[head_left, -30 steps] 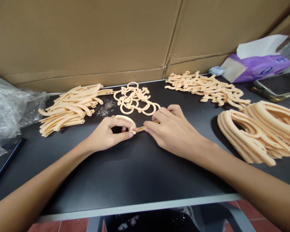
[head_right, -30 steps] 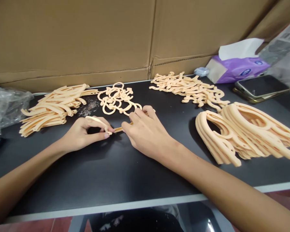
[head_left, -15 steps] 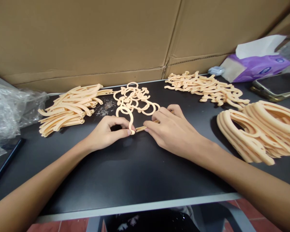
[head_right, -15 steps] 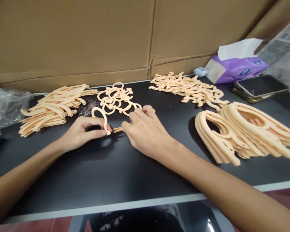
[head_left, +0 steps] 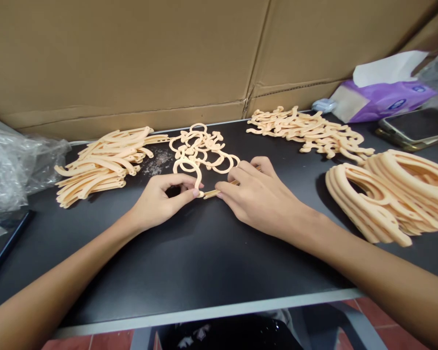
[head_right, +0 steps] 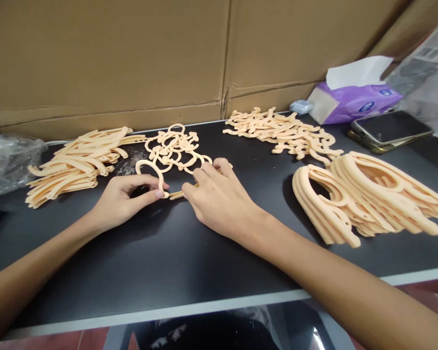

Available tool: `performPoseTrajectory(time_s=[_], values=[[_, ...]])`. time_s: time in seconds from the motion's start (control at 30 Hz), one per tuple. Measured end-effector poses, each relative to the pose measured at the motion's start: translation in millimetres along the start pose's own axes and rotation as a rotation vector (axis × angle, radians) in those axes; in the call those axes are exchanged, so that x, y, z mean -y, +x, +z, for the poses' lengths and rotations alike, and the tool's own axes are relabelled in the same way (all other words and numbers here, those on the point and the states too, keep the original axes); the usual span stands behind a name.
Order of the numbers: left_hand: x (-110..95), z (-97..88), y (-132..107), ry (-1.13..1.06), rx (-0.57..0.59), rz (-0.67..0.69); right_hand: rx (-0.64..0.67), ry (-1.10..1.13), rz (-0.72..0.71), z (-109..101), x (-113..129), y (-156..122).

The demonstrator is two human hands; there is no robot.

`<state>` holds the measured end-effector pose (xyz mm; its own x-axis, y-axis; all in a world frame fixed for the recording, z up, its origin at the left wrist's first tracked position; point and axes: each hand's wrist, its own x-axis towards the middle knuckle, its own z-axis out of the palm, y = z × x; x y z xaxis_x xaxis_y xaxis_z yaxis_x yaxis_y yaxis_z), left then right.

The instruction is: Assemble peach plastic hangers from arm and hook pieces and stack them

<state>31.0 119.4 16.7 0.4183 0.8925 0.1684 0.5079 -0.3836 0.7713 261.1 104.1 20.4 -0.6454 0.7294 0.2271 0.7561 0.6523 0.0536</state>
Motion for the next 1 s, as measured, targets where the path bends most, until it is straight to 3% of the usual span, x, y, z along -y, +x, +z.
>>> performPoseTrajectory(time_s=[0.17, 0.7, 1.0], values=[[4, 2.0, 0, 0.014, -0.013, 0.063, -0.014, -0.002, 0.002, -1, 0, 0], [8, 5.7, -3, 0.102, -0.118, 0.023, -0.004, -0.006, 0.013, 0, 0, 0], [7, 4.7, -2, 0.095, -0.148, 0.144, -0.030, -0.005, 0.003, 0, 0, -1]])
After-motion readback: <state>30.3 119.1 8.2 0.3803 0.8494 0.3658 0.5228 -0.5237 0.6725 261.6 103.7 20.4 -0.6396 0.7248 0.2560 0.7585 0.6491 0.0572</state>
